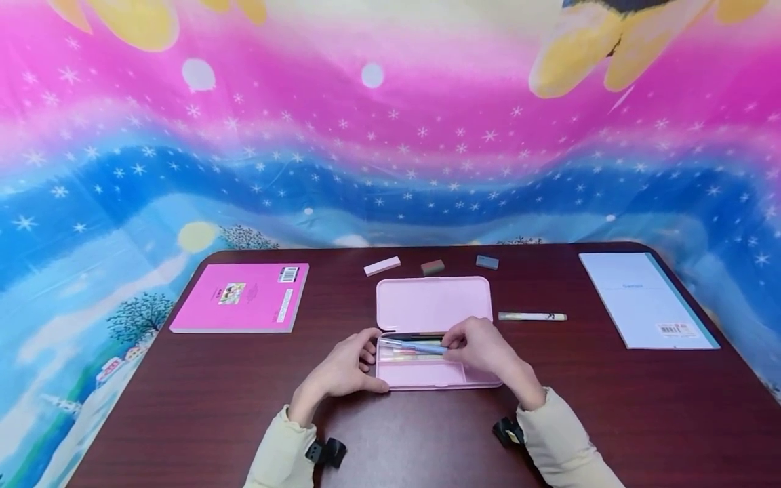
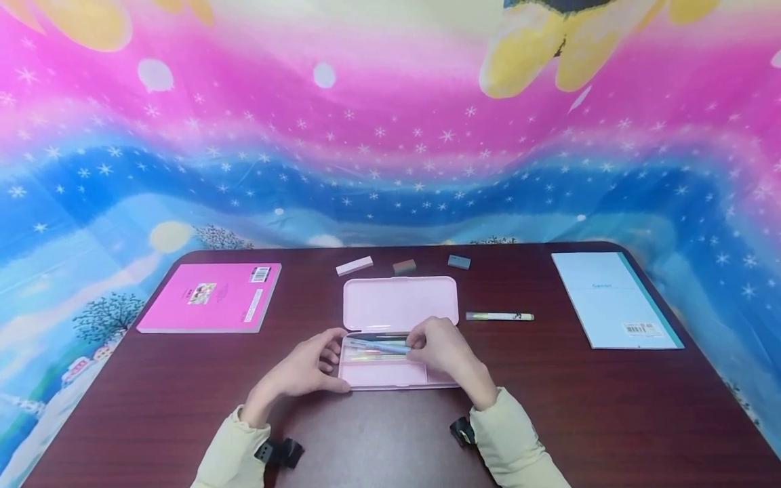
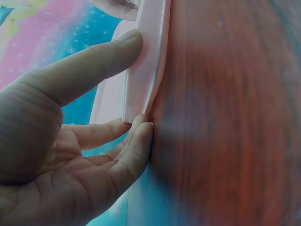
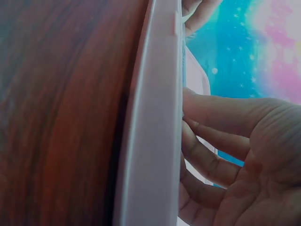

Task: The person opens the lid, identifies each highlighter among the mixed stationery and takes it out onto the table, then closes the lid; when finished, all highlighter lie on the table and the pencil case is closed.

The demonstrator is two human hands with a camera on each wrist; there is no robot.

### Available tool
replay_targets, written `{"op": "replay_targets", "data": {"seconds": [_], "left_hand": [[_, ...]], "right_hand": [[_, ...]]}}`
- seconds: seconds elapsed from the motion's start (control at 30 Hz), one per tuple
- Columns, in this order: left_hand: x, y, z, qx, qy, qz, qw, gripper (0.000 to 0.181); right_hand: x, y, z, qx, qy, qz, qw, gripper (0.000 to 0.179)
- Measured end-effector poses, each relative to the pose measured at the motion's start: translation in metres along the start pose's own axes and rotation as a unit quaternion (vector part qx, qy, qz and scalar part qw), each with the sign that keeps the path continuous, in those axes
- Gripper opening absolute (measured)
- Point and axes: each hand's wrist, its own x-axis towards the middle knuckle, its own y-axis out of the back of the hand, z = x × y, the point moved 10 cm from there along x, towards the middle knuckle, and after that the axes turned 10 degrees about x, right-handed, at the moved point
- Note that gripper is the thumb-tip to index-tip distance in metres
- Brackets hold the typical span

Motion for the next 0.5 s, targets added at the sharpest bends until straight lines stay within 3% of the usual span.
{"op": "replay_targets", "data": {"seconds": [0.23,0.5], "left_hand": [[-0.001,0.000,0.003,-0.004,-0.007,0.000,1.0000,0.082],[-0.001,0.002,0.004,-0.008,-0.015,0.005,0.9998,0.081]], "right_hand": [[-0.003,0.001,-0.004,-0.023,0.012,0.000,0.9997,0.004],[-0.004,0.013,-0.005,0.029,0.029,-0.021,0.9989,0.004]]}}
